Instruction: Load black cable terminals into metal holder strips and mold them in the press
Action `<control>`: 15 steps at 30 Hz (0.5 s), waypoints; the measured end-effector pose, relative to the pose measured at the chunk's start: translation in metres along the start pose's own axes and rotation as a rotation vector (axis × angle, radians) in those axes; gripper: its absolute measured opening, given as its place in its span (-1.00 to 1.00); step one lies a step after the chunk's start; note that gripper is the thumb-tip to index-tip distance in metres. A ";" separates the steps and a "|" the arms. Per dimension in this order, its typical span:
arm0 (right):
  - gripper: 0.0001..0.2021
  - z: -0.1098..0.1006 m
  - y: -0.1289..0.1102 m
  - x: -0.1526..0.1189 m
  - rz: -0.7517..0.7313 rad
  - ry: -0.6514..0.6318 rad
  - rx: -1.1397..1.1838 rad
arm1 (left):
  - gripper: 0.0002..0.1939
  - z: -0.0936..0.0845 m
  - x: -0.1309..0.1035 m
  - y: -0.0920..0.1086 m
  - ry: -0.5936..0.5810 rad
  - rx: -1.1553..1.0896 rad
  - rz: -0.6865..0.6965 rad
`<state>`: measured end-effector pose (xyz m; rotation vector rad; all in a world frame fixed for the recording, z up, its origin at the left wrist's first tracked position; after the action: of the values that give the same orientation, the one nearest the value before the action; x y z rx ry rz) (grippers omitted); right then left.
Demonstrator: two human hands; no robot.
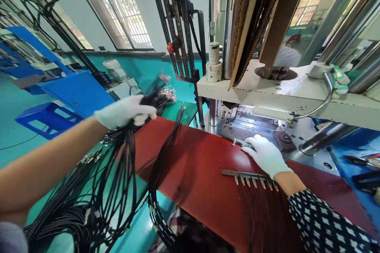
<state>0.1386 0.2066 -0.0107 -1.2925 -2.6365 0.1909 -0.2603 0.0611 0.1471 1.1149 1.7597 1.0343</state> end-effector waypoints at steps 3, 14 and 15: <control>-0.62 -0.001 -0.001 0.000 0.004 0.000 0.011 | -0.82 0.058 0.020 -0.051 -0.084 0.263 -0.092; -0.61 0.004 0.005 -0.001 0.018 0.016 0.003 | -0.75 0.122 0.046 -0.110 -0.334 0.318 -0.292; -0.61 0.004 0.004 -0.001 0.007 0.030 0.000 | -0.72 0.124 0.039 -0.109 -0.371 0.292 -0.294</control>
<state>0.1413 0.2081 -0.0156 -1.2949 -2.6067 0.1710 -0.1898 0.0941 -0.0036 1.0969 1.7328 0.3724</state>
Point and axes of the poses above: each hand's wrist, its own x-axis towards the middle knuckle, its own z-axis out of the palm, y = z × x, the point moved 8 cm from there along x, towards the middle knuckle, and after that the axes turned 1 degree about z, right-handed, at the moved point
